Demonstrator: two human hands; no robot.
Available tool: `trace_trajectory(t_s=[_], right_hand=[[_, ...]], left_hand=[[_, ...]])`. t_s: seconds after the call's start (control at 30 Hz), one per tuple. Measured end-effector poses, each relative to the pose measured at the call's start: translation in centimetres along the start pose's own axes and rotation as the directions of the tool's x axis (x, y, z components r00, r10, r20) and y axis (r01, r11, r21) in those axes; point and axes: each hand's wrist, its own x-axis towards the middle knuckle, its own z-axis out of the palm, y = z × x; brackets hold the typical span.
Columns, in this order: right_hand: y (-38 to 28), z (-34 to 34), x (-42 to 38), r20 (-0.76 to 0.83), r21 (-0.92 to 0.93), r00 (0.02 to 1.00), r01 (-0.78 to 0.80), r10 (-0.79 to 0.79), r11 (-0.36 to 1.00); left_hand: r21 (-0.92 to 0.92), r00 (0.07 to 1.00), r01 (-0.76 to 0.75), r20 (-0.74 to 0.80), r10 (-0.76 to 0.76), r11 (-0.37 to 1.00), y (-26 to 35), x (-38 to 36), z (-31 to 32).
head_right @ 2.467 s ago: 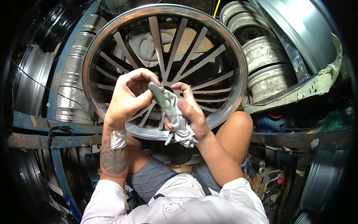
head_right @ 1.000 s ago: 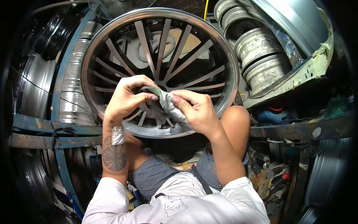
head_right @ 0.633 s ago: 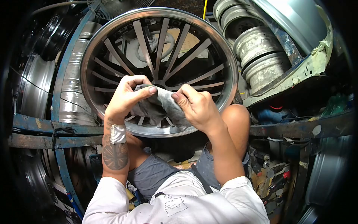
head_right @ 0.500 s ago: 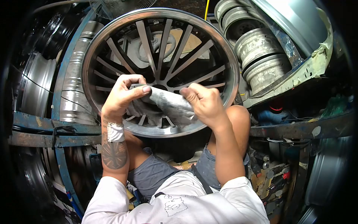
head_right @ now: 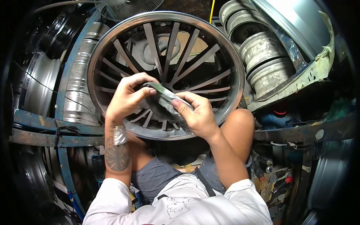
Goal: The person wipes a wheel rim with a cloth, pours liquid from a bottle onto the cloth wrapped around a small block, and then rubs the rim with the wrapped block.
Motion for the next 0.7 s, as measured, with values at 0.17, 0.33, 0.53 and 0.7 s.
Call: trace_trajectory(t_s=[0.17, 0.33, 0.53, 0.7], right_hand=[[0.3, -0.3, -0.3, -0.068, 0.173, 0.998, 0.017, -0.005, 0.985], [0.1, -0.4, -0.4, -0.162, 0.244, 0.983, 0.127, -0.089, 0.961], [-2.1, -3.4, 0.0, -0.034, 0.313, 0.997, 0.077, -0.069, 0.947], [-1.5, -4.1, -0.7, 0.142, 0.285, 0.990, -0.037, -0.004, 0.958]], left_hand=[[0.423, 0.893, -0.287, -0.205, 0.400, 0.859, -1.4, 1.6, 5.2], [0.322, 0.863, -0.391, -0.195, 0.465, 0.862, -2.3, 0.9, 10.6], [-0.664, 0.966, 0.183, 0.257, -0.008, 0.725, -0.5, -0.4, 7.5], [-0.555, 0.980, 0.085, 0.198, 0.032, 0.828, -1.3, 0.6, 6.9]])
